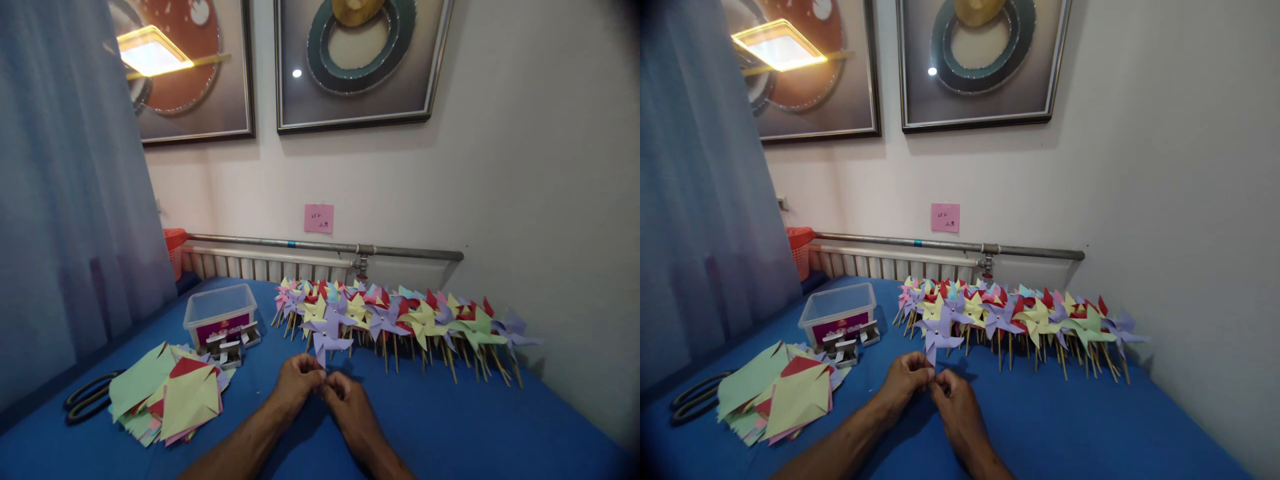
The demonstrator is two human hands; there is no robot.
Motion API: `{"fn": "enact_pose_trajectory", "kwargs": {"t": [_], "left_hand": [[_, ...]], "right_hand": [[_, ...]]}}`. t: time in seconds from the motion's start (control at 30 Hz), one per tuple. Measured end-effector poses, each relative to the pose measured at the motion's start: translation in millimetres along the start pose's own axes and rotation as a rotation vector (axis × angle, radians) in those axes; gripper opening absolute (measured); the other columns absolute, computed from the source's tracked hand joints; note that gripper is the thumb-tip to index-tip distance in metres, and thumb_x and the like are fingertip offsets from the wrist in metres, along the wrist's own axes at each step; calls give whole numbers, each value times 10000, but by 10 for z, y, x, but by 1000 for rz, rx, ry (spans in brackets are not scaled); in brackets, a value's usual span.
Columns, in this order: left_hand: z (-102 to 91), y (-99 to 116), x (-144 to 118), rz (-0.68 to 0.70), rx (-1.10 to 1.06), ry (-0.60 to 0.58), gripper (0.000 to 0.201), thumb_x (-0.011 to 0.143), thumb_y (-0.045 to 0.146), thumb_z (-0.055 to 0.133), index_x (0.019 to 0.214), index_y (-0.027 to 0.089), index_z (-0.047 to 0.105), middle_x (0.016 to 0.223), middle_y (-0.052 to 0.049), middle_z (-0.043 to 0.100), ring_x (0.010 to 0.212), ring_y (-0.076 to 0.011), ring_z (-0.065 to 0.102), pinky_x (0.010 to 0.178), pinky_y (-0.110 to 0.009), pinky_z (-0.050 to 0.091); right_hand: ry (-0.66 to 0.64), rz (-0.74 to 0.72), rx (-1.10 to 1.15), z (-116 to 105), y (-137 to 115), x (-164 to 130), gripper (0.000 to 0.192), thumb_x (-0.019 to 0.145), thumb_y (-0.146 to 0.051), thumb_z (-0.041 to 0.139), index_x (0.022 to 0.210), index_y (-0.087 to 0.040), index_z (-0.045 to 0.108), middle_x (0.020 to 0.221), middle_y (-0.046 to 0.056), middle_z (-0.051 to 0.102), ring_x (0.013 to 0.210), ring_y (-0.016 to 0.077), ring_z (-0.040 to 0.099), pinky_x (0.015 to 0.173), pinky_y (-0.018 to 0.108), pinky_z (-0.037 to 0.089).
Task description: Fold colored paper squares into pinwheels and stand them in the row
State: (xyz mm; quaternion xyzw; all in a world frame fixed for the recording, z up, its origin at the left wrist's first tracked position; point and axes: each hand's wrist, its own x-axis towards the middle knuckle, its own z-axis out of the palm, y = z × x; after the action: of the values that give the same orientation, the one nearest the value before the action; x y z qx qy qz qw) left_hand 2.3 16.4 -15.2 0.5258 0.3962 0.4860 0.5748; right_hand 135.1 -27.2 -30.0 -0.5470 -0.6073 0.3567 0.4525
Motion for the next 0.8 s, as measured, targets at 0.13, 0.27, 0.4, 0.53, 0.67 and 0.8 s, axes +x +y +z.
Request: {"fn": "enact_pose_trajectory", "kwargs": {"t": [0.13, 0.27, 0.4, 0.53, 0.67, 0.8], "left_hand": [[-21, 7, 14, 65, 74, 70, 277, 568, 377, 751, 575, 178, 557, 493, 34, 508, 470, -92, 423, 509, -242, 307], [-83, 9, 45, 113, 149, 161, 266, 628, 369, 717, 563, 190, 530, 494, 49, 465, 484, -90, 383, 508, -241, 285], [-178, 43, 63, 179, 246, 228, 226, 695, 340, 677, 588, 187, 550, 526, 48, 471, 522, -104, 407, 537, -243, 305], [-243, 106, 47, 241, 376, 263, 189, 745, 322, 637, 625, 187, 582, 568, 35, 521, 578, -125, 461, 590, -247, 341], [-232, 163, 8, 250, 394, 234, 194, 766, 328, 633, 635, 190, 598, 580, 25, 537, 589, -137, 478, 606, -258, 351], [-180, 135, -3, 230, 386, 202, 216, 757, 329, 637, 600, 198, 568, 555, 29, 505, 571, -134, 452, 586, -262, 327]], "right_hand": [[1, -10, -43, 5, 6, -5, 253, 868, -403, 542, 703, -212, 535, 620, -42, 474, 588, 128, 402, 555, 251, 291], [-29, -35, -61, 0, -16, -22, 206, 865, -363, 538, 722, -215, 546, 616, -44, 491, 589, 131, 435, 569, 248, 311], [-33, -17, -73, -9, -74, -38, 191, 865, -345, 526, 726, -216, 551, 605, -48, 488, 573, 130, 427, 565, 251, 312], [-26, -4, -67, -6, -95, -48, 185, 854, -343, 537, 719, -218, 549, 593, -50, 485, 565, 131, 426, 567, 254, 316], [-4, -11, -42, -4, -44, -33, 227, 852, -395, 542, 707, -221, 545, 596, -48, 474, 570, 136, 419, 567, 258, 316], [53, -6, -8, -24, 16, 9, 278, 848, -463, 536, 703, -225, 541, 601, -42, 473, 571, 143, 415, 564, 264, 324]]}}
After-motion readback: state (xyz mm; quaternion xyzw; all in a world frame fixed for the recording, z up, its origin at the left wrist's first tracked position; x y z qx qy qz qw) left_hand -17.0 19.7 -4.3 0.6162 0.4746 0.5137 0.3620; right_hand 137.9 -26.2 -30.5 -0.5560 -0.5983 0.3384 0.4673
